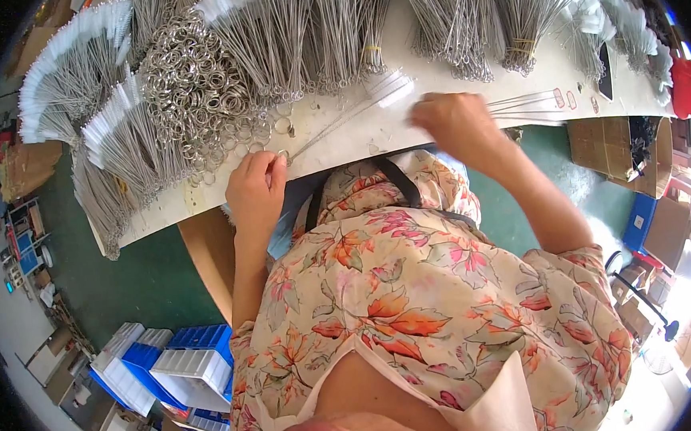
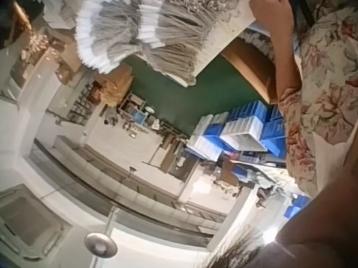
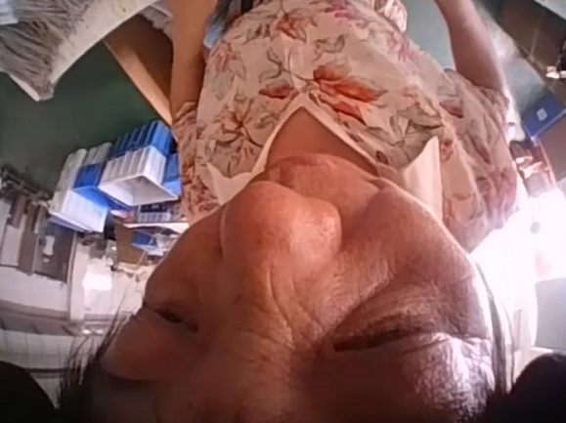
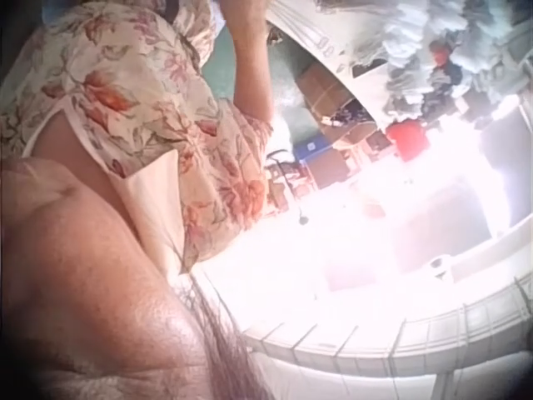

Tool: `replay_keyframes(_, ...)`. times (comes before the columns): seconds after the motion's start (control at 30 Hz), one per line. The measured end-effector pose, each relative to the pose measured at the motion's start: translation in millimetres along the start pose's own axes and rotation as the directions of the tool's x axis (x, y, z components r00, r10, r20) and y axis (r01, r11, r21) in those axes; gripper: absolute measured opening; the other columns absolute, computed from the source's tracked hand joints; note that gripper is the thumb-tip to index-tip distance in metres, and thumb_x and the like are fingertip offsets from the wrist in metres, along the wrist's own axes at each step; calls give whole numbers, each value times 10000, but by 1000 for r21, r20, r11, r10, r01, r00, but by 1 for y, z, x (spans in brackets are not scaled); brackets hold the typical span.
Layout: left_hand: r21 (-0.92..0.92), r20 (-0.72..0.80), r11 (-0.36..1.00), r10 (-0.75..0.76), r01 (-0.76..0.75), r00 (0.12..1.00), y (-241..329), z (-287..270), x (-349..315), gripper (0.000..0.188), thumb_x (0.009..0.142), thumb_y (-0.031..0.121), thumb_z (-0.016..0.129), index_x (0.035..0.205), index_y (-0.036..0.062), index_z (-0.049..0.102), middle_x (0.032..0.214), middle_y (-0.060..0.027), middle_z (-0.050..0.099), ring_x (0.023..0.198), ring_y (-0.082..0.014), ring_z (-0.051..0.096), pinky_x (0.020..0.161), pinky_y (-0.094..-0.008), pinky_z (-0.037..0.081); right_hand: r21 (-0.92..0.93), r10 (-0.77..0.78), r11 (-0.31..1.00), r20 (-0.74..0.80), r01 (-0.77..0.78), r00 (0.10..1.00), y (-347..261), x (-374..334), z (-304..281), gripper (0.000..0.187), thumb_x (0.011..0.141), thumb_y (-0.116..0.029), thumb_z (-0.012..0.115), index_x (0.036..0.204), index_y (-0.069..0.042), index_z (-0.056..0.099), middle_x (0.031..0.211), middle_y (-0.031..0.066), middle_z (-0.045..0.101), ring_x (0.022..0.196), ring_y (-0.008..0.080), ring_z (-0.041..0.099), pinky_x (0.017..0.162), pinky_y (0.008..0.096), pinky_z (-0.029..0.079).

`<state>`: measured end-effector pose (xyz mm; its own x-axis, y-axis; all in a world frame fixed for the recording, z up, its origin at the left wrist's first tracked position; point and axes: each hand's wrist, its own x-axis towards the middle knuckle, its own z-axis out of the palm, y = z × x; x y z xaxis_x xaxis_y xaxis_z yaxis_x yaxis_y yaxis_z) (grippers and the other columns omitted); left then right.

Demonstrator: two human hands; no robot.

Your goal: Attach metal rings to the handle loop of small white cleaning brushes.

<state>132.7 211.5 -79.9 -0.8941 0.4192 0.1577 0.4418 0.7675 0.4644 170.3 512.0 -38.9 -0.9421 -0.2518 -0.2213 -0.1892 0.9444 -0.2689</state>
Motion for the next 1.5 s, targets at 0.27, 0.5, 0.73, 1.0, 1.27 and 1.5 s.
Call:
replay_keyframes(0.27, -843, -21, 527, -236, 110, 972, 20, -39, 19, 40, 812, -7, 599, 841, -1, 572, 999, -115, 607, 752, -105, 602, 638, -243, 531, 516, -245, 737, -396, 436, 885, -103, 58, 6, 78, 747, -95, 638, 823, -78, 645, 839, 82, 608, 669, 279, 589, 589, 347, 472)
replay_keyframes(0.5, -812, -95, 574, 46, -105, 994, 19, -72, 38, 158, 813, -64, 553, 953, -27, 615, 1045, -146, 581, 814, -120, 603, 691, -243, 548, 907, -163, 376, -139, 192, 977, -99, 62, -26, 97, 787, -106, 642, 848, -30, 642, 762, 66, 610, 611, 158, 565, 559, 285, 451)
replay_keyframes(0.73, -698, -123, 693, 133, -181, 983, 16, -71, 46, 236, 786, -109, 537, 989, -17, 616, 1062, -132, 573, 897, -172, 609, 721, -247, 527, 871, -119, 375, -294, 317, 948, -100, 61, -18, 104, 833, -75, 606, 887, 12, 623, 833, 61, 591, 660, 99, 535, 565, 231, 440)
replay_keyframes(1.0, -823, -238, 531, 0, -202, 971, 36, -73, 41, 342, 736, -143, 561, 1076, -108, 538, 1009, -200, 603, 859, -224, 636, 749, -298, 537, 991, -155, 45, -114, 123, 981, -96, 59, -43, 108, 842, -108, 610, 880, -11, 641, 771, 33, 605, 628, 88, 521, 549, 220, 424)
replay_keyframes(1.27, -650, -419, 630, 168, -424, 892, 41, -87, 56, 366, 717, -135, 585, 1079, -127, 535, 964, -214, 622, 810, -207, 644, 723, -273, 531, 993, -98, 3, -121, 121, 988, -112, 62, -77, 184, 836, -176, 636, 903, -7, 655, 722, 3, 609, 548, 47, 467, 496, 197, 388)
replay_keyframes(1.5, -644, -347, 648, 226, -407, 910, 32, -93, 66, 355, 728, -125, 567, 1082, -100, 550, 975, -188, 625, 809, -195, 644, 719, -272, 533, 966, -215, 216, -95, 142, 972, -100, 76, -75, 130, 813, -142, 648, 854, -19, 653, 692, 9, 608, 532, 52, 484, 502, 201, 416)
